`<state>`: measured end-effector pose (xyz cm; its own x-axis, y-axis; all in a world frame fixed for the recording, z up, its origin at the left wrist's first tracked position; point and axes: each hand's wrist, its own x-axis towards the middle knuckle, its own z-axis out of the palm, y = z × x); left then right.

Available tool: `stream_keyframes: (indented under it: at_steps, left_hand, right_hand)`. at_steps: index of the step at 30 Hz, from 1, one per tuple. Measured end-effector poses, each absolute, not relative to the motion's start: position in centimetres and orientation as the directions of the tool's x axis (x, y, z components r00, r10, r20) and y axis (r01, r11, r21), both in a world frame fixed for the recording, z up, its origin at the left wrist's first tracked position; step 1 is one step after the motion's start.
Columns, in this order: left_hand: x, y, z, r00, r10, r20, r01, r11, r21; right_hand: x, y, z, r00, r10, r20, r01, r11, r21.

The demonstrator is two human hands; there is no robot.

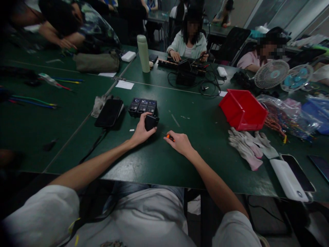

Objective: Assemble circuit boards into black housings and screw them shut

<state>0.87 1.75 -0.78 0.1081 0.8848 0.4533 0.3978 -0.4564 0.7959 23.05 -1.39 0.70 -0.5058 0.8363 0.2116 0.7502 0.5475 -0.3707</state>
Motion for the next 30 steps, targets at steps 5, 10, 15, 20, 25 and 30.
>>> stream_keyframes:
  at_steps: [5,10,15,20,25,30]
  left_hand:
    - [0.86,1.81,-0.95,0.107,0.884,0.454,0.388,-0.458,0.800]
    - [0.86,1.72,-0.81,0.107,0.882,0.458,0.383,-0.462,0.800]
    - [0.85,1.72,-0.78,0.107,0.884,0.455,0.391,-0.459,0.798]
    - [0.85,1.71,-0.73,0.108,0.886,0.451,0.399,-0.454,0.797]
    - [0.86,1.64,-0.64,0.103,0.884,0.456,0.398,-0.457,0.795]
    - [0.84,1.67,-0.72,0.105,0.887,0.449,0.401,-0.451,0.797]
  right_hand:
    - [23.02,-1.41,0.74,-0.506,0.842,0.190,0.757,0.538,-0.371]
    - [23.08,-1.40,0.80,-0.506,0.842,0.188,0.751,0.537,-0.384]
    - [23.09,-1.34,0.50,-0.452,0.857,0.248,0.745,0.516,-0.422]
    - [23.22,-1.36,0.39,-0.401,0.863,0.306,0.729,0.503,-0.464]
    - [23.34,-1.39,0.51,-0.367,0.863,0.348,0.762,0.493,-0.419]
    - [23.37,-1.37,0.62,-0.381,0.859,0.342,0.772,0.499,-0.393]
